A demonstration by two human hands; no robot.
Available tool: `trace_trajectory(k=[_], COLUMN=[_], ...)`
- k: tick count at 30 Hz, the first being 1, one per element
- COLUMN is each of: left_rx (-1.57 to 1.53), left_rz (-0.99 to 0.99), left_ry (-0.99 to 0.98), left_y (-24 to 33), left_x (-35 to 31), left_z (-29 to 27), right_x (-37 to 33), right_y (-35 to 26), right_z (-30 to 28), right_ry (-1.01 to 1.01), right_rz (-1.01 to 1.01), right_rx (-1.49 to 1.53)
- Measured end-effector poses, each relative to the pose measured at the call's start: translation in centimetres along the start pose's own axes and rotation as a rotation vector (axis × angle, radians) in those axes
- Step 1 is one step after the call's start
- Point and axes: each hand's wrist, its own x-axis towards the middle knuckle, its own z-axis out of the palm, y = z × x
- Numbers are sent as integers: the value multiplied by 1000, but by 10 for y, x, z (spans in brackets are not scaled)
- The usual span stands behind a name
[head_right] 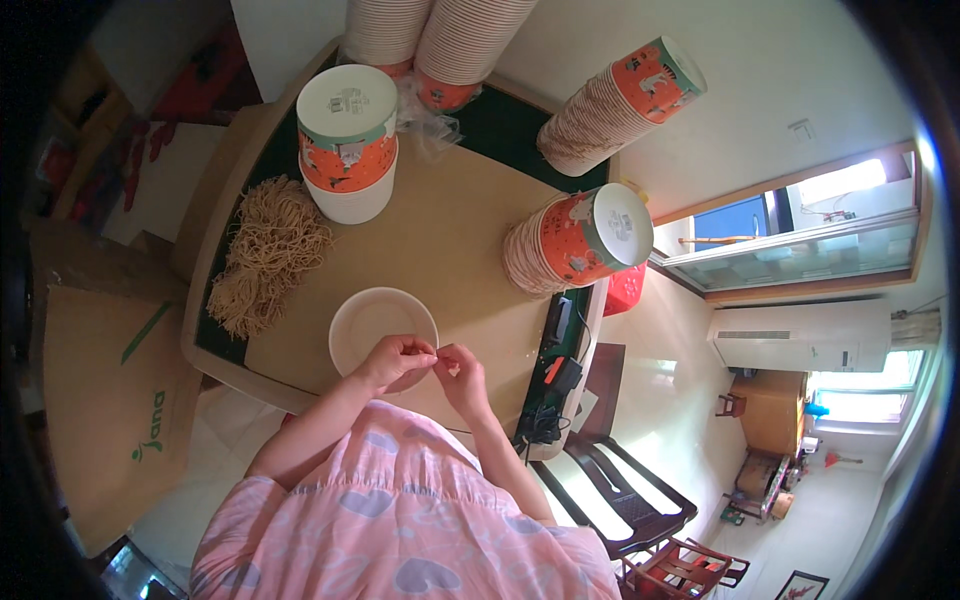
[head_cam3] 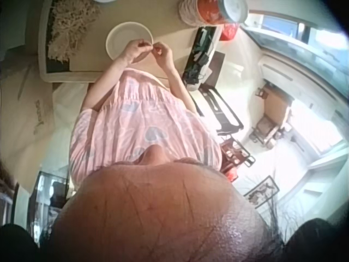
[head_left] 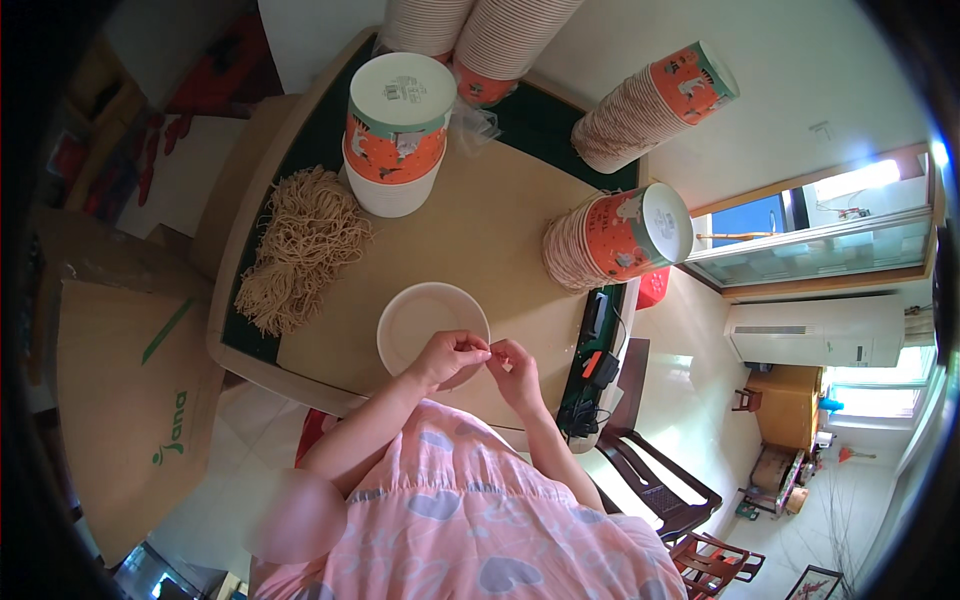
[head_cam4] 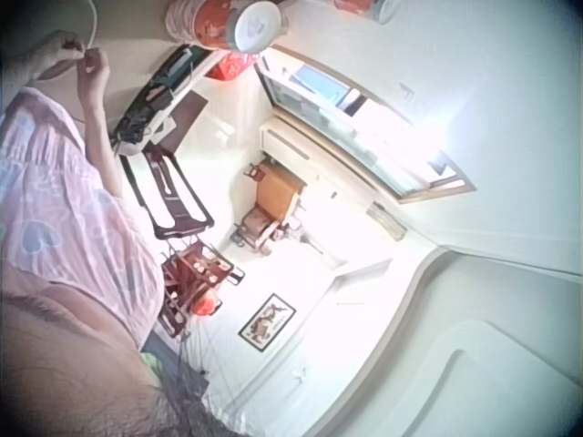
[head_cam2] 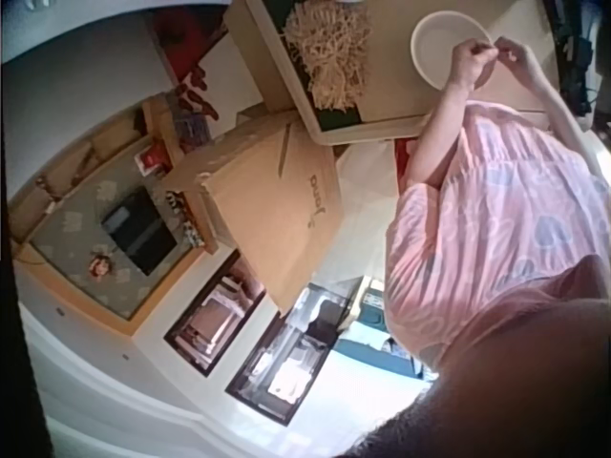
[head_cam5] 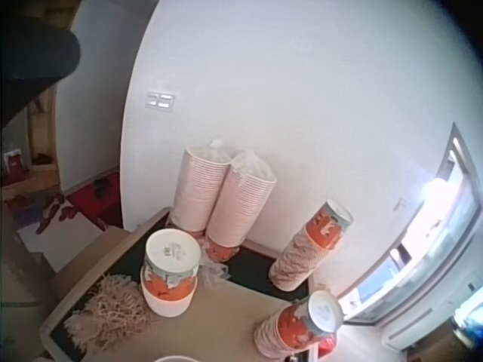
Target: Placing rubber bands around paper bowls to secure them for packaging.
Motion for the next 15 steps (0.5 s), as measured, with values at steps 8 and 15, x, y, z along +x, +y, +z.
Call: trace_trajectory(k=[8,15], left_rx=[926,991], left_rz=[585,679], left_ry=[142,156], left_y=[16,20], left_x=[-16,-18], left_z=[3,6], right_x=[-1,-4], right_y=[-2,-16], right_z=[3,6], right_ry=[90,198], right_rz=[76,-72], right_rx=[26,-81])
